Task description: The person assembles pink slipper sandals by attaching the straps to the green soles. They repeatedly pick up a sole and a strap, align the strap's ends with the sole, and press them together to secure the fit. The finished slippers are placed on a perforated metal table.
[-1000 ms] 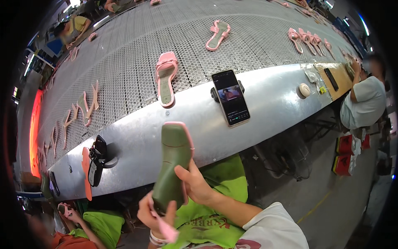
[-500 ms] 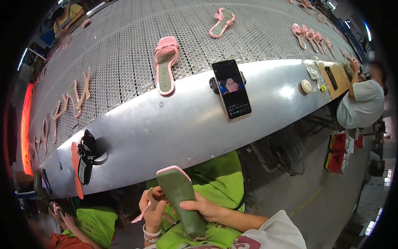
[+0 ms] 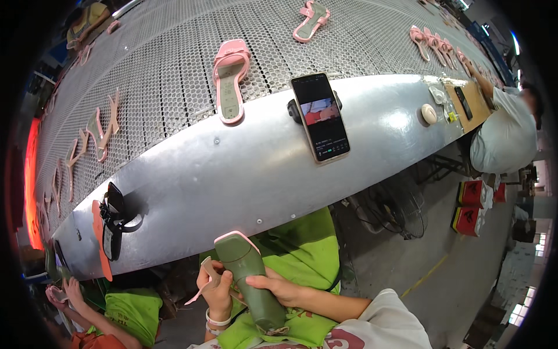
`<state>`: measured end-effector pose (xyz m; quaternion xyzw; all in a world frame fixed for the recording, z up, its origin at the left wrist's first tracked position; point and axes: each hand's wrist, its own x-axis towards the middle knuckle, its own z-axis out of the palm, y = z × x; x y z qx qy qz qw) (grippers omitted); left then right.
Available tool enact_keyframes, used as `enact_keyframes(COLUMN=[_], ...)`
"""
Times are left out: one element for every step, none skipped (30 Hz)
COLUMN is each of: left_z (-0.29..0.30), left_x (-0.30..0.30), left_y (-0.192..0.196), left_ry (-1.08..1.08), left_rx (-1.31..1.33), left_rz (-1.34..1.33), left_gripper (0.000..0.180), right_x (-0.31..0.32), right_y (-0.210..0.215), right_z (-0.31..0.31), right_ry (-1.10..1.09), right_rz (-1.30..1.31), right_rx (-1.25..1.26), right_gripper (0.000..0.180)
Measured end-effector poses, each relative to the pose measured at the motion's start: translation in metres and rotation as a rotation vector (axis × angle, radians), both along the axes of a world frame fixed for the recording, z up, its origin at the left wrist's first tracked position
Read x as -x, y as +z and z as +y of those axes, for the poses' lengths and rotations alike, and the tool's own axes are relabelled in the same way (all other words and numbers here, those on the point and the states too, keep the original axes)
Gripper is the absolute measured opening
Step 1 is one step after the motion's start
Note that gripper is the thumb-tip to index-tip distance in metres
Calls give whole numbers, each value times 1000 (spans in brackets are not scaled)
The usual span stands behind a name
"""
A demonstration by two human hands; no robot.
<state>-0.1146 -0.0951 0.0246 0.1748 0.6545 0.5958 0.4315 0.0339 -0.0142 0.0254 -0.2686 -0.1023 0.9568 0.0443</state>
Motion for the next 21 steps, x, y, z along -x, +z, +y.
enact_keyframes(left_z=[-2, -5, -7, -8, -9, -9, -11, -14, -15, -16, -16, -15, -14, -12, -11, -12, -13, -14, -14, -12, -12], left_x=[1, 4, 6, 7, 7, 7, 8, 9, 9, 10, 9, 9, 8, 7, 7, 7, 8, 8, 8, 6, 6], left_y=[-2, -5, -7, -7, -7, -6, -8, -11, -13, -12, -8, -5, -3, -1, 1, 2, 2, 2, 2, 2, 2], left_ry=[-5, -10, -12, -2, 9, 16, 14, 11, 13, 17, 21, 25, 32, 38, 44, 40, 36, 32, 54, 77, 97], left_rx=[-5, -10, -15, -11, -7, -7, -6, -6, -2, 16, 33, 48, 50, 53, 55, 57, 59, 62, 42, 23, 3], left_rz=[18, 36, 56, 46, 35, 28, 37, 46, 52, 38, 24, 10, 26, 42, 57, 83, 109, 136, 157, 179, 201], left_gripper=[36, 37, 38, 36, 35, 33, 32, 32, 32, 31, 31, 31, 31, 31, 31, 31, 31, 32, 33, 34, 35], right_x=[1, 3, 5, 8, 10, 12, 12, 12, 13, 13, 14, 15, 15, 16, 17, 18, 19, 21, 21, 20, 20], right_y=[0, -1, -2, -1, 1, 2, 2, 1, -1, -2, -3, -4, -4, -4, -4, -2, 1, 3, 0, -6, -9], right_z=[-1, -3, -5, -6, -6, -7, -8, -9, -9, -10, -10, -10, -10, -9, -9, -8, -7, -6, -9, -13, -15], right_ry=[-8, -16, -22, -24, -25, -31, -29, -26, -19, -16, -12, -9, -11, -13, -15, -18, -20, -21, -11, 0, 9], right_rz=[1, 1, 3, 4, 4, 9, 9, 9, 7, 13, 20, 26, 34, 42, 48, 54, 59, 65, 60, 55, 50], right_rx=[-2, -4, -5, -2, 0, 0, -3, -6, -5, -9, -14, -20, -27, -33, -40, -45, -50, -55, -48, -40, -33], right_gripper=[65, 65, 66, 66, 67, 67, 68, 68, 69, 69, 70, 71, 70, 70, 70, 70, 69, 69, 68, 67, 67])
